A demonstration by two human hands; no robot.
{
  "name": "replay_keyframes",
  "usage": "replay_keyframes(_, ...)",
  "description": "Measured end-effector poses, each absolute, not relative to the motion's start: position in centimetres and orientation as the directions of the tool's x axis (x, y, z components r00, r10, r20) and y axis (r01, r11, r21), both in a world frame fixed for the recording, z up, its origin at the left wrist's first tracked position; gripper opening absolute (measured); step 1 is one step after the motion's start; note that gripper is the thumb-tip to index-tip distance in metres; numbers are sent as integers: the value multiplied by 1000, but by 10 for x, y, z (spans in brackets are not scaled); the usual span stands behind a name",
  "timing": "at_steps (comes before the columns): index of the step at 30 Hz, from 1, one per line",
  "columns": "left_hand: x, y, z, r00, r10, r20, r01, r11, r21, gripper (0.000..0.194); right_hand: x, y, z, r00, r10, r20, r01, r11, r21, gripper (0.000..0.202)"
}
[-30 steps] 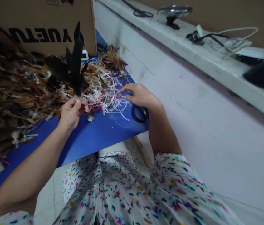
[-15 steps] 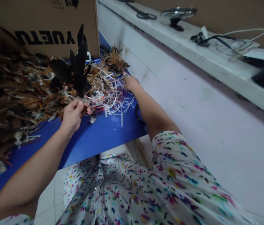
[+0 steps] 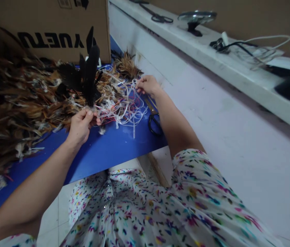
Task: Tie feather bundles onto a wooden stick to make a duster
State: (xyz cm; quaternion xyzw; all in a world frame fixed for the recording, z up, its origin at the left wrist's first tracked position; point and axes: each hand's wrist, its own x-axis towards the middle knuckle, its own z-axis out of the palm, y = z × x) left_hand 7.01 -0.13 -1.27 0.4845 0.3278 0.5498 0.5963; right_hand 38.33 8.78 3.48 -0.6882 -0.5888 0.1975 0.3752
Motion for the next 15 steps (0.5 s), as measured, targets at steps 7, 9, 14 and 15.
replay_keyframes(7,70,-1,-11,179,975,136,-340,-68,938,41,383,65,65,239,926,292,581,104,-807,17)
replay_keyframes(9,70,-1,-11,182,974,135,-343,-66,937,39,383,59,72,236,921,310,585,120,-802,16)
replay_keyframes(14,70,-2,-10,196,970,143,-348,-68,935,41,380,45,88,213,910,356,615,158,-772,15)
replay_keyframes(15,70,-2,-10,195,970,142,-348,-67,935,40,378,42,92,207,906,369,620,170,-766,16)
